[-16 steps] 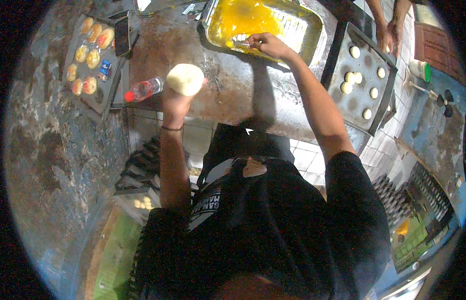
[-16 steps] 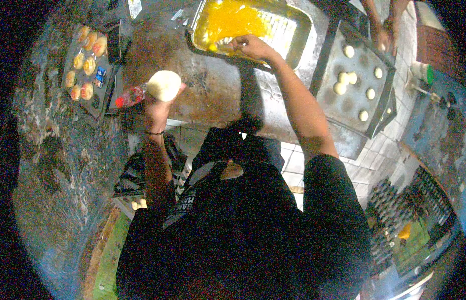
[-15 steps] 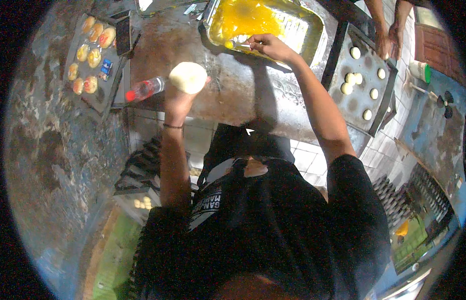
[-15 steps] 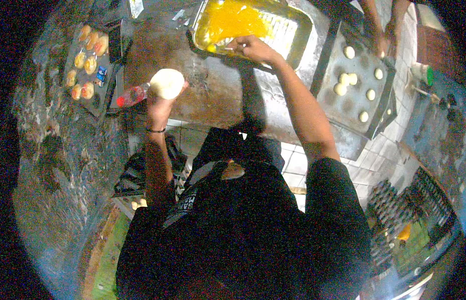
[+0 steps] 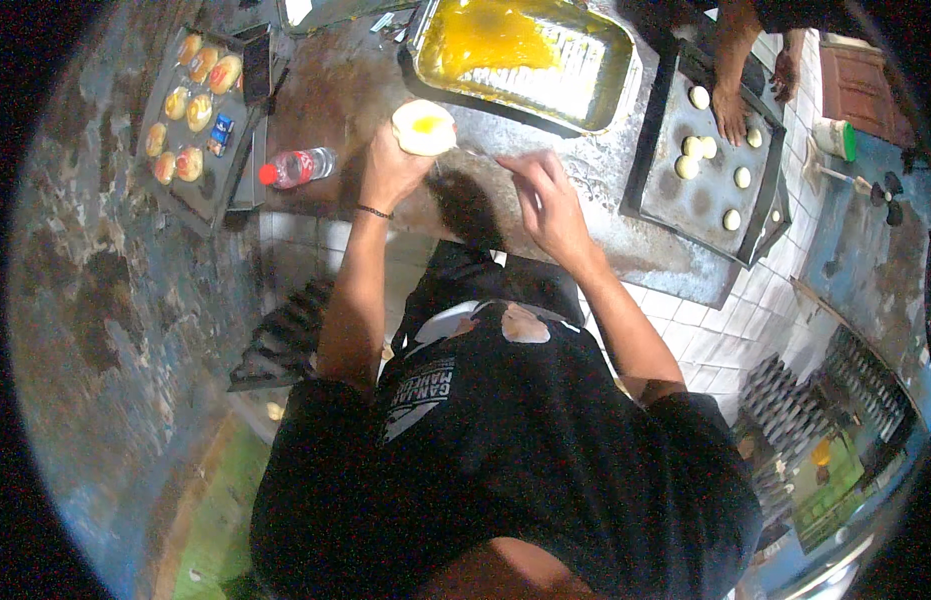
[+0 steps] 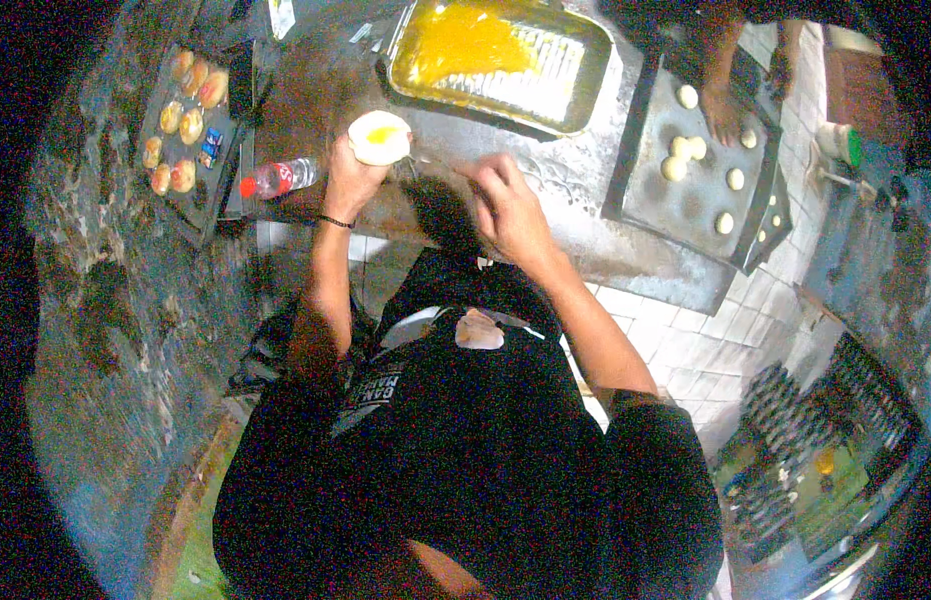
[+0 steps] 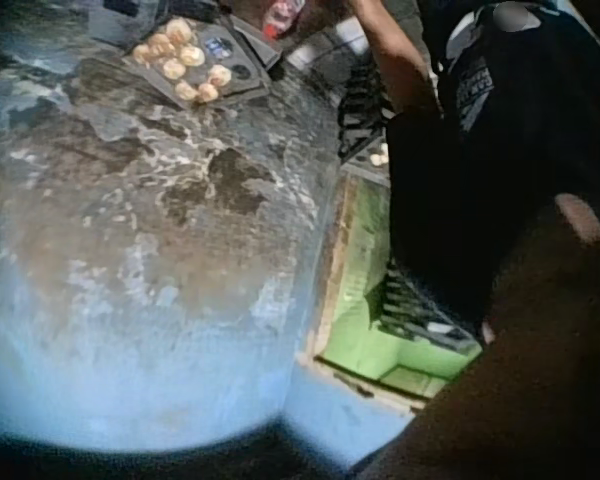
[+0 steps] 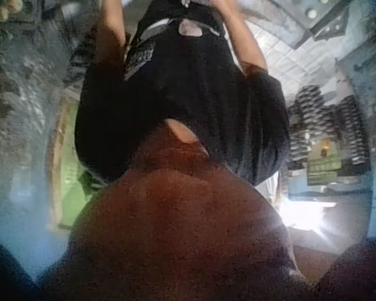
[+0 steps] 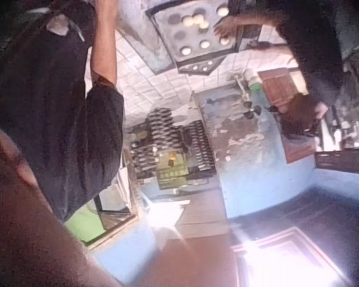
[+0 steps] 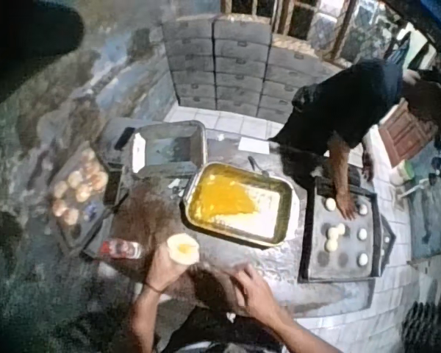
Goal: The person prepares dough rolls by dipping portions of dough into a yellow liquid and placing them onto a metal baking tray.
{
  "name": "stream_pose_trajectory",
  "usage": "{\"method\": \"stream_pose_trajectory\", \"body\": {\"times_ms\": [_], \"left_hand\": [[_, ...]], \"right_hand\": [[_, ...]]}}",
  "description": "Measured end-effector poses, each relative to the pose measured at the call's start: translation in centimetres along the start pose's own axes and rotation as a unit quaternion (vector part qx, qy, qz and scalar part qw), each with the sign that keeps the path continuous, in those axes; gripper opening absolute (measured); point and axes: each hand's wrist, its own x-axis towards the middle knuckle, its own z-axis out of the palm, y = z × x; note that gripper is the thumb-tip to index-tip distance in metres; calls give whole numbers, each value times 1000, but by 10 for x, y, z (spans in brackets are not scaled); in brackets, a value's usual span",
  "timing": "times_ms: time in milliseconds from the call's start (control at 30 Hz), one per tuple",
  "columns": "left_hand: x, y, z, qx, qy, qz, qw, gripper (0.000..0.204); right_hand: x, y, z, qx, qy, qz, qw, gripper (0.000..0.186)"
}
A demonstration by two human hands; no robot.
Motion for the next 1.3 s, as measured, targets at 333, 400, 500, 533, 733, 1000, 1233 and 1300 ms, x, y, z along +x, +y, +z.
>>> {"method": "stream_pose_trajectory", "body": {"times_ms": [333,400,500,533,733,1000,1233,1300], "left_hand": [[-20,32,22,-74,-210,56,973,31],[-19,46,27,-88,-266,53,958,34],[-17,61,28,-111,-323,68,937,37],[-16,70,25,-103,-330,79,935,36],[-18,106,15,-185,-337,110,917,49],[-41,117,30,-337,-225,26,914,31],[-40,123,27,-444,-223,-100,862,39],[-44,132,12,-427,-268,-91,859,45]], "right_hand": [[-46,46,-8,-1,-36,89,995,64],[-6,-22,-41,69,-18,1,997,73],[16,-54,-62,27,-36,-83,995,71],[21,-57,-67,5,-46,-99,994,70],[22,-47,-85,197,-51,-3,979,33],[10,-90,-99,134,0,-19,991,58],[23,-107,-111,-26,-9,-126,992,53],[21,-112,-119,36,-5,-69,997,39]]}}
